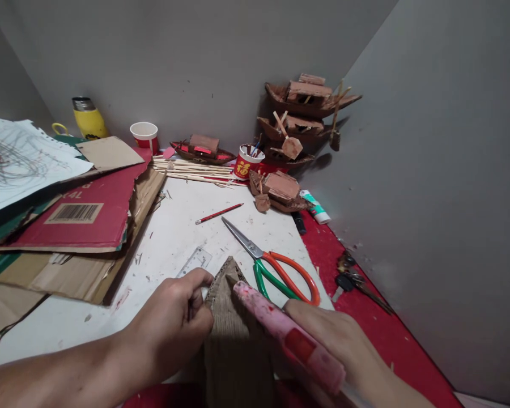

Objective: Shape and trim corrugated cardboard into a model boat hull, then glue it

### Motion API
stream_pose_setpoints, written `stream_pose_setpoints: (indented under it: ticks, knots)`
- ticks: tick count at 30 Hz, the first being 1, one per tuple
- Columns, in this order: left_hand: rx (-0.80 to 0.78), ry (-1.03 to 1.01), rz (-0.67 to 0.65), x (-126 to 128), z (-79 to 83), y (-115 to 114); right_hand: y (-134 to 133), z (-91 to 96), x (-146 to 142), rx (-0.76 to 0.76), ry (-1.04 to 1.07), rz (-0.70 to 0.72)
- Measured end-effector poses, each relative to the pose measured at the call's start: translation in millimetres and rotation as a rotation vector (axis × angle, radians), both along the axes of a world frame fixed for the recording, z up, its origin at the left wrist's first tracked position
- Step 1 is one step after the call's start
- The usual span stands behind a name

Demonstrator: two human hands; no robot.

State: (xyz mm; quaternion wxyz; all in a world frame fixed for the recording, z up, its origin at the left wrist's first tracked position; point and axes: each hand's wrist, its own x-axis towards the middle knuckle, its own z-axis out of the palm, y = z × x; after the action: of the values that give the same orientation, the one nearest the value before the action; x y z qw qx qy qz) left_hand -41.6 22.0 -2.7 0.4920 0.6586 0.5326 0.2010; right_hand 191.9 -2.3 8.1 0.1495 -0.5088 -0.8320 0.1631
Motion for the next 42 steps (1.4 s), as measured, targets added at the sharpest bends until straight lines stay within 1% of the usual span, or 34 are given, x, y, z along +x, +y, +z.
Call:
stream_pose_setpoints:
  ticks: [1, 4, 6, 8, 12, 18, 22, 28, 31, 33, 37, 39, 42]
  knots:
    - [-0.019, -0.018, 0.008, 1, -0.4, 0, 1, -0.8, 1, -0.001, 0.002, 0.002]
    - [-0.072, -0.073, 0.015, 1, -1.6, -1, 1, -2.4, 1, -0.093, -0.006, 0.050]
    - [-0.109, -0.102, 0.016, 2, -2.4, -2, 1, -4.4, 2, -0.123, -0.012, 0.067]
    - [-0.127, -0.113, 0.020, 2, -2.9, -3, 1, -7.8, 2, -0.093, 0.009, 0.075]
    - [-0.128, -0.112, 0.027, 4, -2.3, -4, 1, -12.4, 2, 0.033, 0.086, 0.089]
    - [-0.109, -0.125, 0.032, 5, -3.7, -5, 1, -7.9, -1, 0.074, 0.122, 0.075]
    - [-0.079, -0.142, 0.036, 4, -5.5, -5, 0, -10.5, 0, 0.134, 0.111, 0.029]
    - [-0.093, -0.121, 0.012, 4, -5.4, -5, 2, -19.1, 5, 0.196, 0.032, -0.002]
    - [-0.097, -0.131, 0.023, 4, -5.8, -5, 2, -18.1, 4, 0.198, 0.062, 0.026]
    - [-0.096, -0.130, 0.034, 4, -6.4, -5, 1, -15.9, 4, 0.170, 0.067, 0.030]
    - [-0.106, -0.095, 0.017, 3, -7.0, -5, 3, -13.1, 8, 0.113, -0.001, 0.008]
    - [-0.114, -0.086, 0.004, 2, -6.7, -5, 5, -13.3, 11, 0.133, -0.022, 0.002]
    - [-0.118, -0.089, 0.008, 3, -5.9, -5, 8, -13.1, 12, 0.158, -0.048, 0.037]
